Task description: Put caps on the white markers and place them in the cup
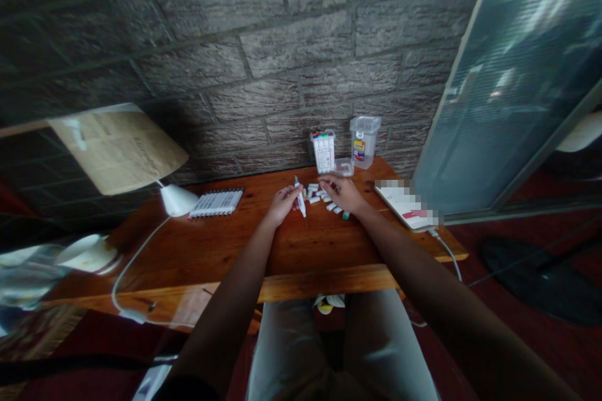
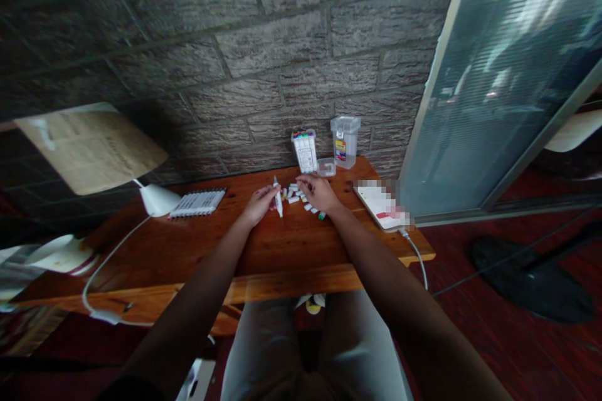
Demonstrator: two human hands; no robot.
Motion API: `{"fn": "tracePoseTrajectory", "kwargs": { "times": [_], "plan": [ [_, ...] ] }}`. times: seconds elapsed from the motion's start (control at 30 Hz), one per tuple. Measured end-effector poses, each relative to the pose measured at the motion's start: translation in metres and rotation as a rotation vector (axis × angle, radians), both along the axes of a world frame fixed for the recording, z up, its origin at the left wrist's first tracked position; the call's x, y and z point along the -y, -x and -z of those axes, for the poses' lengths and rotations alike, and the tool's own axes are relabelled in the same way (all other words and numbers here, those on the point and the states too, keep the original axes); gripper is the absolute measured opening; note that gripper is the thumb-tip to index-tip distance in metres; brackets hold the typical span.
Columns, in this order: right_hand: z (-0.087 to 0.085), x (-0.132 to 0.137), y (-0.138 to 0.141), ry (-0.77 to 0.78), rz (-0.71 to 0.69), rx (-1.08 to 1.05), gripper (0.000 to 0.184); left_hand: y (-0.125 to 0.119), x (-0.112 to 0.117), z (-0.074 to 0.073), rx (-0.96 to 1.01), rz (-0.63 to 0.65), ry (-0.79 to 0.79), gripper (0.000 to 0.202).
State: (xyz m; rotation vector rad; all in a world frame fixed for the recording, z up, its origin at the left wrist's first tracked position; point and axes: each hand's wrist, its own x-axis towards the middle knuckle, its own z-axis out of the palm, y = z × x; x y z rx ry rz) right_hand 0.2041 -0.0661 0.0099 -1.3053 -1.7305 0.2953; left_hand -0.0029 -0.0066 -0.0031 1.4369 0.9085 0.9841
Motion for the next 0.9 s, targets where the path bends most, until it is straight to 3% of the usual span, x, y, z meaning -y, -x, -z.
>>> {"fn": "tracePoseTrajectory", "kwargs": {
  "times": [0.3, 0.9],
  "plan": [
    [0.0048, 0.0013, 0.0023, 0.125, -0.189, 0.081, 0.018, -0.0002, 0.0014, -0.0017, 0.000, 0.011, -0.010, 0.049],
    [0.0079, -0.0012, 0.0007, 0.146, -0.178, 0.095, 0.020, -0.0010, 0.0009, -0.0010, -0.009, 0.017, 0.006, 0.045]
  ]
}}
